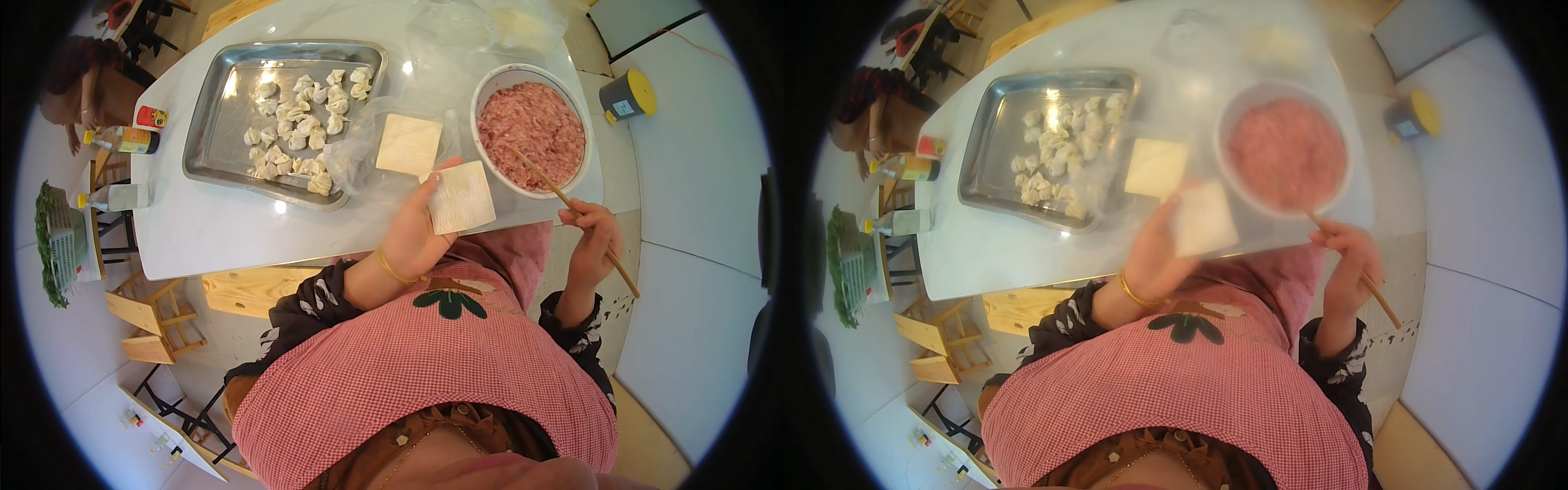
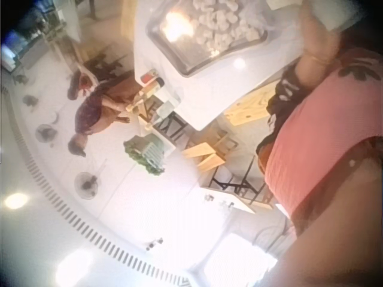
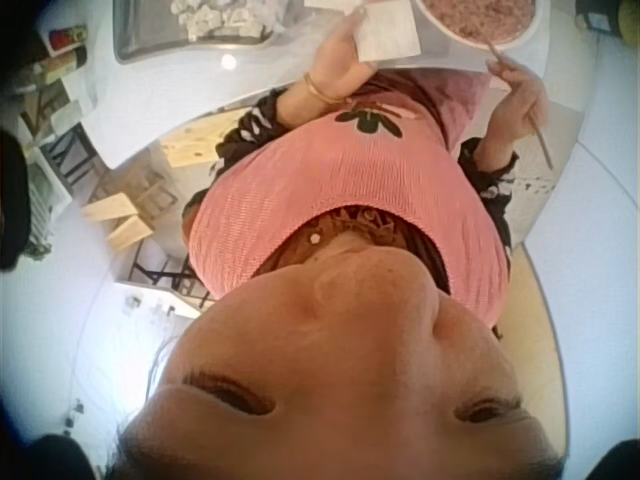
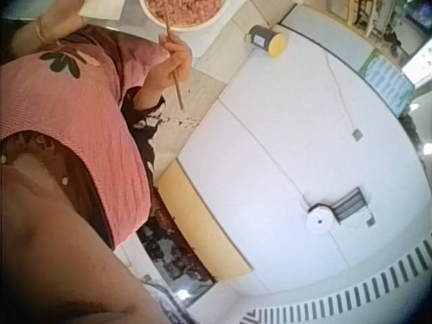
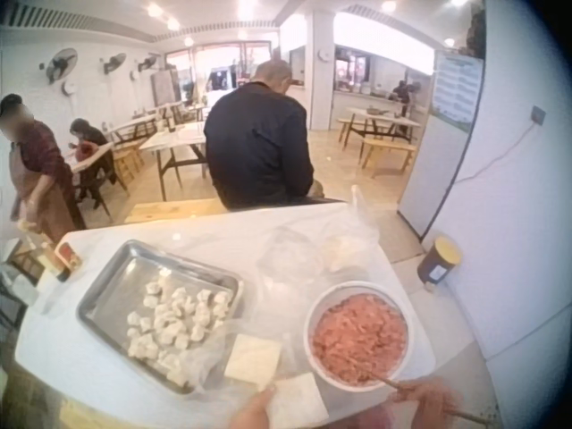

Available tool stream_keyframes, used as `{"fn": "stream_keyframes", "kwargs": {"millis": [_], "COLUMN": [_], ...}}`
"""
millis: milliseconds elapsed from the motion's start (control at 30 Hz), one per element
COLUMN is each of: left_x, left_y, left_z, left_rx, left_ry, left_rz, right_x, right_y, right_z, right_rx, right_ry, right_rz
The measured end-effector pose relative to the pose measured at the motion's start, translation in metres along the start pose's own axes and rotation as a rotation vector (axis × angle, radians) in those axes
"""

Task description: The person places meat filling onto square wrappers using chopsticks, folds and pleats each wrapper into a dumpling, and places the finished dumplings onto a metal tray. The process is repeated continuously.

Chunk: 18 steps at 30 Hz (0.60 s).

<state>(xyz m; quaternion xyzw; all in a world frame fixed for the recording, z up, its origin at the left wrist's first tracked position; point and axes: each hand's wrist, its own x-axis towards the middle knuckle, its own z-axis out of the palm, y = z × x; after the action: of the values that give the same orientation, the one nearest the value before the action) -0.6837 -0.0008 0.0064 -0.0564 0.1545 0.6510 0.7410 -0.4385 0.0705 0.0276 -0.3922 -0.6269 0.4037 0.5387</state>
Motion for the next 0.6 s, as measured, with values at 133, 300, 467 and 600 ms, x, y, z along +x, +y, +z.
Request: {"fn": "stream_keyframes", "kwargs": {"millis": [133, 300, 467, 600], "left_x": [-0.002, -0.003, -0.001, -0.002], "left_y": [-0.012, -0.016, -0.019, -0.017], "left_z": [-0.002, -0.005, -0.006, -0.004], "left_rx": [0.126, 0.106, 0.079, 0.042], "left_ry": [0.026, 0.093, 0.100, 0.096], "left_rz": [0.030, 0.001, 0.002, 0.029], "right_x": [-0.001, -0.004, -0.010, -0.010], "right_y": [0.001, -0.005, -0.001, 0.003], "right_z": [0.011, 0.008, 0.005, 0.000], "right_rx": [-0.101, -0.010, 0.036, 0.144], "right_ry": [-0.081, -0.073, -0.073, -0.056], "right_rz": [0.022, 0.117, 0.123, 0.069]}}
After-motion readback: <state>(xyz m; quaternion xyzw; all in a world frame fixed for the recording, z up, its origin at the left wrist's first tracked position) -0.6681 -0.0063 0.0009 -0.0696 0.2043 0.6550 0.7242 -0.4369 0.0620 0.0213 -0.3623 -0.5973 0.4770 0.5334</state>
